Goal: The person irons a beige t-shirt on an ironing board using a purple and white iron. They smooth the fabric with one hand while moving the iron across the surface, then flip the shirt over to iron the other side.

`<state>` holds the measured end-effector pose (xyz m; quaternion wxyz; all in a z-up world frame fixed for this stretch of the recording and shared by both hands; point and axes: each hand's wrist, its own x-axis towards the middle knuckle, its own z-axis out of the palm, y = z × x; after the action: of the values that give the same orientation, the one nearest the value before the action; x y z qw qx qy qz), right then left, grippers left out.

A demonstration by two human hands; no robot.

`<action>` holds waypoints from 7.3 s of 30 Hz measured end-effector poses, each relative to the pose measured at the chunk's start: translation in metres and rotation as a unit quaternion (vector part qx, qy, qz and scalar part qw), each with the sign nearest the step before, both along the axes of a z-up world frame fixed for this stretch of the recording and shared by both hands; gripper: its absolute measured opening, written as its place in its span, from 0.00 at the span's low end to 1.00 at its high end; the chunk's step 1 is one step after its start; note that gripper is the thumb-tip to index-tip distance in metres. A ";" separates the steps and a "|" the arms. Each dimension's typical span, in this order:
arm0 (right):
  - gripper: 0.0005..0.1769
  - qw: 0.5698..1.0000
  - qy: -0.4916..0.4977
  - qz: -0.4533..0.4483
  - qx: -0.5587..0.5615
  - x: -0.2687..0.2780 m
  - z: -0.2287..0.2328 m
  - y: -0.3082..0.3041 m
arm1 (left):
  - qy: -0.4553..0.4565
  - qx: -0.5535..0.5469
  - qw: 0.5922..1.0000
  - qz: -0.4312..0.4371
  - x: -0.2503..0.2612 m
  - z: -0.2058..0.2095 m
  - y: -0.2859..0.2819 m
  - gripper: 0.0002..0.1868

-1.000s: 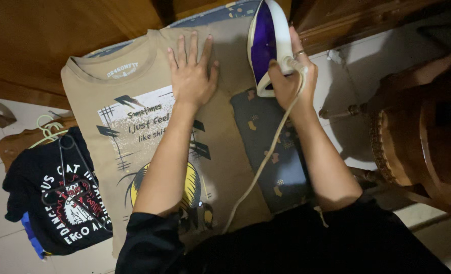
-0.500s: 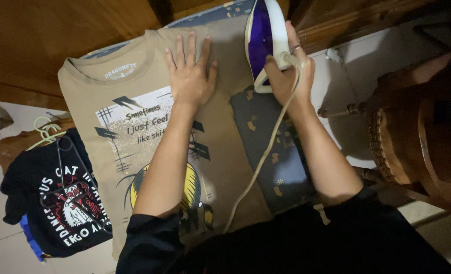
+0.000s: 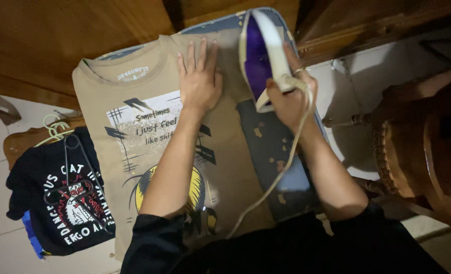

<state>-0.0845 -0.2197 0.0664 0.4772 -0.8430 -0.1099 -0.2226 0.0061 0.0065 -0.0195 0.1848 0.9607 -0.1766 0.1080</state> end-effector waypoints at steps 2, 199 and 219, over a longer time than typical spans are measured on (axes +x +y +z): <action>0.40 0.999 0.051 -0.006 -0.008 0.006 -0.005 0.011 | -0.007 0.006 1.000 -0.001 0.001 -0.002 0.000 0.34; 0.35 0.990 0.035 -0.132 -0.022 -0.008 -0.004 -0.002 | 0.018 0.027 0.999 0.022 -0.004 0.013 -0.008 0.33; 0.26 0.994 -0.058 -0.025 0.087 0.008 -0.027 -0.015 | -0.005 0.014 1.000 0.012 -0.003 0.005 -0.008 0.33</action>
<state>-0.0764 -0.2351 0.0389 0.5356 -0.7866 -0.0967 -0.2916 0.0028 -0.0011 -0.0145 0.1689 0.9649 -0.1670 0.1124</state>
